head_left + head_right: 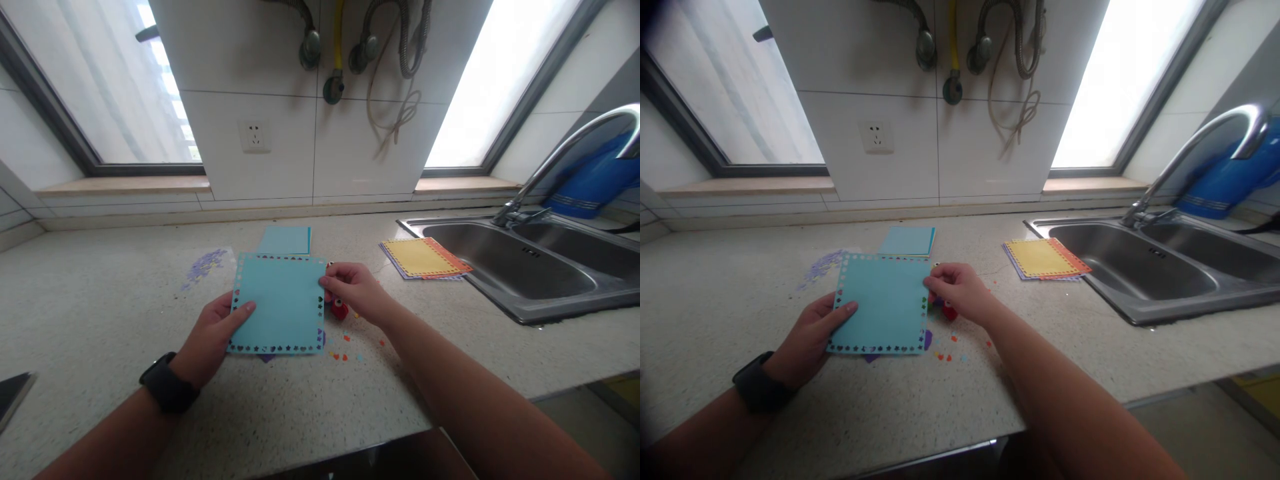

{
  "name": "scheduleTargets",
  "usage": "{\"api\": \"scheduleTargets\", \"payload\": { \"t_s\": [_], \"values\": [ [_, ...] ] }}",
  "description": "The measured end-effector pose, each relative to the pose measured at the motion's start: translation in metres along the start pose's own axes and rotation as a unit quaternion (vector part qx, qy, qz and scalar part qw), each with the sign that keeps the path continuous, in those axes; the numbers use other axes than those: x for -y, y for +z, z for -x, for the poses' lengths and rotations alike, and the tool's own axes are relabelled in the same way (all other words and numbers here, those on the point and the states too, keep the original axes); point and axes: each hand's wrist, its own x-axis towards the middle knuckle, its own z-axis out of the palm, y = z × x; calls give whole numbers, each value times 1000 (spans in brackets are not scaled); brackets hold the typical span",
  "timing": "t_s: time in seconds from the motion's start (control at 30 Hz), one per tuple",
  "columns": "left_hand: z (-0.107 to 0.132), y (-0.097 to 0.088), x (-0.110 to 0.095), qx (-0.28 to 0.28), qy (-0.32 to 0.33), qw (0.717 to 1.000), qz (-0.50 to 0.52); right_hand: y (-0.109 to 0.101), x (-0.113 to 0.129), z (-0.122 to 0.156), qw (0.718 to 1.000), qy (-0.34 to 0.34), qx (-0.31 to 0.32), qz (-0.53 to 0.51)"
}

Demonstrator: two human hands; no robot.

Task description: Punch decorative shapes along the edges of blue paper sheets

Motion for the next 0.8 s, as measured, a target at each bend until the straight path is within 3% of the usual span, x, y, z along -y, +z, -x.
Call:
{"api": "scheduleTargets", "payload": {
  "t_s": [0.53, 0.67, 0.8],
  "values": [
    [-1, -4, 1, 40, 81, 993, 72, 3, -2, -2, 998, -13, -45, -42],
    [0, -6, 3, 66, 77, 995, 13, 4, -3, -2, 998, -16, -37, -52],
    [1, -5, 3, 75, 65, 987, -123, 5, -3, -2, 998, -23, -30, -47]
  ]
}}
